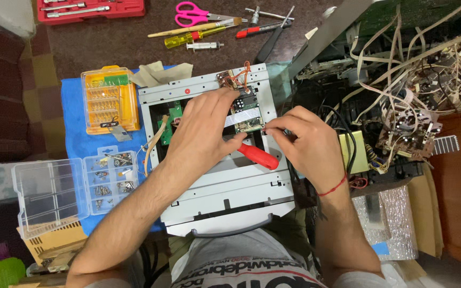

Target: The person works on a disassembled electronic device, using a red-handled screwdriver to tighten screws on a small circuit board and then connecting a flat ribbon cable to the board. The workspace contains tools, screws, and other electronic components.

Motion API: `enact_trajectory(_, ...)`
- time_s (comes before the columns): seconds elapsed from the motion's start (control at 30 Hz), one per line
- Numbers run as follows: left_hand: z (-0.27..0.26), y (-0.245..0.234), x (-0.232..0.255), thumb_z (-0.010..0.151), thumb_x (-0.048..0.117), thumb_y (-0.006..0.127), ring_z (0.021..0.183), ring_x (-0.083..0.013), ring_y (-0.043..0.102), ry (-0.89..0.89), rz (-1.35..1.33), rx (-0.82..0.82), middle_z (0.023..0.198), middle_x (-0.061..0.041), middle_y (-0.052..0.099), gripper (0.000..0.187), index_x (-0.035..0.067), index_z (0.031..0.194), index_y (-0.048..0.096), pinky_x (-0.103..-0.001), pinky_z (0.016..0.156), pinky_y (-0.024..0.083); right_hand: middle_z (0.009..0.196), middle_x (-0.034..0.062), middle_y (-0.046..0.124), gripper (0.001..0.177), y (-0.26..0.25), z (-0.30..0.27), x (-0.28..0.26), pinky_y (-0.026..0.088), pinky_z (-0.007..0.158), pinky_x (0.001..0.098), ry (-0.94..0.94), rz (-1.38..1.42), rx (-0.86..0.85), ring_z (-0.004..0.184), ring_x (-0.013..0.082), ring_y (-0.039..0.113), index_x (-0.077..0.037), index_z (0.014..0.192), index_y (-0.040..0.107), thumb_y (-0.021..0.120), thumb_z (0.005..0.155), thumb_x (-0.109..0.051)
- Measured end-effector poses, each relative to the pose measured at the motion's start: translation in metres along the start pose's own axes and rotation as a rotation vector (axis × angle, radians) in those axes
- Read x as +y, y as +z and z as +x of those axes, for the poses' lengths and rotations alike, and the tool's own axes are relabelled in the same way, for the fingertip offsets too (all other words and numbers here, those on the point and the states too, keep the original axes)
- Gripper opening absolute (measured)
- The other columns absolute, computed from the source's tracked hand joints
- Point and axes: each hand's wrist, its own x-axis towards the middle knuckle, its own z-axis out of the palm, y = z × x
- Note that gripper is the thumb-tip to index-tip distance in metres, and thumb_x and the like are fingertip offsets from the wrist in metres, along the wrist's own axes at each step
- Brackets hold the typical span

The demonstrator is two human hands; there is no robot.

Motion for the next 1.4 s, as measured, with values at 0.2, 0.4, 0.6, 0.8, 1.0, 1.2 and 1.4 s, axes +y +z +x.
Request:
enact_trajectory(0.2, -0.001, -0.002, 0.001, 0.08, 0.017, 0.085, 0.129, -0.0347, 0.055, -0.001, 0.0, -0.009, 0.133, -0.019, 0.055, 0.077, 0.001, 0.145, 0.047, -0.048, 0.112, 0.039, 0.085, 0.0017, 0.07, 0.007, 0.002, 0.003, -0.003, 0.059, 0.062, 0.0319, 0.008, -0.006, -0.001, 0.071, 0.0224, 0.069, -0.016, 0.093, 0.079, 0.078, 0.092, -0.009)
enact_trajectory(0.4, -0.001, -0.001, 0.001, 0.079, 0.018, 0.086, 0.13, -0.0339, 0.055, 0.003, 0.014, -0.01, 0.133, -0.018, 0.056, 0.077, 0.002, 0.145, 0.047, -0.047, 0.113, 0.038, 0.084, 0.0011, 0.069, 0.007, 0.0, 0.001, -0.004, 0.058, 0.06, 0.031, 0.004, -0.025, 0.015, 0.07, 0.0219, 0.069, -0.016, 0.093, 0.078, 0.077, 0.093, -0.01)
enact_trajectory(0.6, -0.001, -0.005, 0.003, 0.079, 0.017, 0.086, 0.128, -0.034, 0.056, 0.005, 0.031, -0.014, 0.132, -0.019, 0.057, 0.077, 0.001, 0.144, 0.048, -0.048, 0.113, 0.037, 0.083, 0.0003, 0.069, 0.008, -0.002, -0.002, -0.004, 0.058, 0.059, 0.031, 0.007, -0.016, 0.013, 0.068, 0.021, 0.069, -0.016, 0.093, 0.079, 0.077, 0.093, -0.008)
enact_trajectory(0.8, -0.001, -0.004, 0.002, 0.079, 0.02, 0.087, 0.127, -0.0322, 0.056, 0.015, 0.054, -0.01, 0.132, -0.018, 0.056, 0.078, 0.001, 0.144, 0.048, -0.047, 0.113, 0.036, 0.084, -0.0002, 0.069, 0.008, 0.0, -0.001, -0.003, 0.059, 0.061, 0.0303, 0.001, -0.023, 0.02, 0.07, 0.0218, 0.07, -0.017, 0.092, 0.078, 0.077, 0.093, -0.009)
enact_trajectory(1.0, 0.0, -0.005, 0.003, 0.079, 0.019, 0.087, 0.125, -0.0321, 0.057, 0.019, 0.049, -0.003, 0.132, -0.018, 0.057, 0.078, 0.0, 0.144, 0.048, -0.047, 0.113, 0.036, 0.083, 0.0004, 0.069, 0.004, 0.0, 0.001, -0.01, 0.058, 0.061, 0.0312, -0.002, -0.024, 0.039, 0.067, 0.021, 0.068, -0.016, 0.091, 0.078, 0.079, 0.094, -0.013)
enact_trajectory(1.2, 0.0, -0.006, 0.004, 0.078, 0.018, 0.088, 0.124, -0.0316, 0.057, 0.021, 0.048, 0.003, 0.131, -0.017, 0.057, 0.08, 0.001, 0.144, 0.048, -0.047, 0.112, 0.036, 0.083, -0.0012, 0.068, 0.004, 0.006, 0.002, -0.006, 0.058, 0.061, 0.0312, -0.005, -0.084, 0.051, 0.068, 0.0188, 0.068, -0.018, 0.09, 0.077, 0.08, 0.092, -0.018)
enact_trajectory(1.4, 0.0, -0.015, 0.008, 0.075, 0.021, 0.092, 0.128, -0.0376, 0.056, -0.026, -0.045, -0.022, 0.142, -0.023, 0.053, 0.092, 0.001, 0.15, 0.043, -0.053, 0.114, 0.034, 0.082, 0.0015, 0.068, 0.005, 0.001, 0.0, -0.012, 0.058, 0.062, 0.0326, -0.019, -0.024, 0.062, 0.067, 0.0217, 0.068, -0.015, 0.09, 0.077, 0.079, 0.093, -0.011)
